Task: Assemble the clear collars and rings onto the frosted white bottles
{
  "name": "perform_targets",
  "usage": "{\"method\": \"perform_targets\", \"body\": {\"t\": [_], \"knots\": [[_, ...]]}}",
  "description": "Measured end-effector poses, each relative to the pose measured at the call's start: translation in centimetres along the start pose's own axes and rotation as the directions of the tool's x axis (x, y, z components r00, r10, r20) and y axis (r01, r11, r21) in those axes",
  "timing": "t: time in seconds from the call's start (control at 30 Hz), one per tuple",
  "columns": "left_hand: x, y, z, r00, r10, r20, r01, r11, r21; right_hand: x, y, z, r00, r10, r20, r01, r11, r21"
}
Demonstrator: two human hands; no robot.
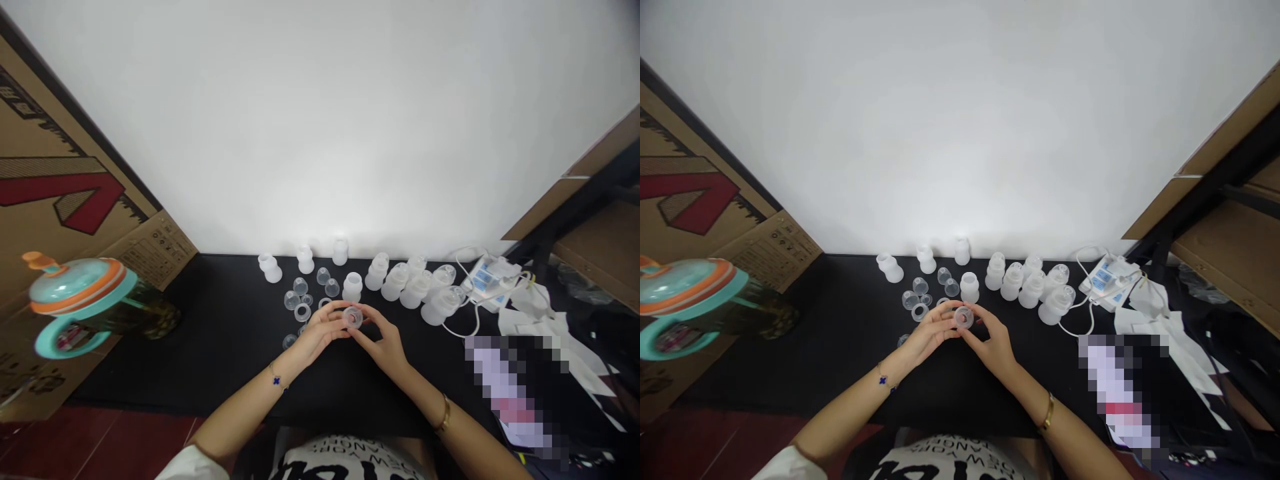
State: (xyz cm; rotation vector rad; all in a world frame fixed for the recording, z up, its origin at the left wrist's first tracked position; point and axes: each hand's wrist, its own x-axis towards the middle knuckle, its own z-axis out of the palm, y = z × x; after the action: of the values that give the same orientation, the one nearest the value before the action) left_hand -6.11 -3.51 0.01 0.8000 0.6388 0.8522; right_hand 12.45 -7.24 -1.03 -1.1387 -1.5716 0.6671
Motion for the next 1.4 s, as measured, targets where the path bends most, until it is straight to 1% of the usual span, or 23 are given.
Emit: {"method": "perform_targets", "body": {"t": [0.1,0.3,0.47,0.63,0.73,0.87,1.13,1.23,1.4], "knots": [[0.03,0.04,0.07,1.000,-0.008,-0.005,0.008,1.000,0.008,-0.16,0.34,0.15,0.999,-0.034,0.018,0.035,0.999,-0.035],[0.02,0.21,0.16,1.000,-0.014,-0.008,0.014,1.000,0.011,-0.34,0.72,0.19,0.998,-0.051,0.038,0.054,0.996,-0.071],[0.03,0.15,0.05,1.000,-0.009,-0.012,0.009,1.000,0.029,-0.23,0.46,0.03,0.996,-0.065,0.058,0.069,0.996,-0.059],[-0.04,0.07,0.07,0.999,0.030,0.011,-0.031,0.996,0.082,-0.11,0.14,0.05,0.995,-0.067,0.072,0.070,0.997,-0.045],[-0.07,0.02,0.09,0.999,0.041,-0.008,-0.040,0.993,0.110,-0.02,0.07,-0.01,0.994,-0.071,0.078,0.073,0.997,-0.032],[-0.07,-0.09,0.07,0.999,0.037,-0.031,-0.032,0.989,0.147,0.12,0.09,-0.17,0.995,-0.085,0.052,0.086,0.996,-0.021],[0.00,0.03,0.27,0.999,0.034,-0.020,-0.031,0.985,0.169,0.28,-0.08,-0.25,0.993,-0.118,-0.012,0.118,0.992,-0.048],[0.16,-0.03,0.14,0.998,0.060,-0.003,-0.059,0.979,0.193,0.22,-0.20,-0.24,0.993,-0.120,-0.020,0.119,0.992,-0.036],[0.14,-0.36,-0.09,0.993,0.111,0.042,-0.119,0.945,0.305,0.23,-0.26,-0.39,0.996,-0.082,-0.026,0.083,0.996,0.020]]}}
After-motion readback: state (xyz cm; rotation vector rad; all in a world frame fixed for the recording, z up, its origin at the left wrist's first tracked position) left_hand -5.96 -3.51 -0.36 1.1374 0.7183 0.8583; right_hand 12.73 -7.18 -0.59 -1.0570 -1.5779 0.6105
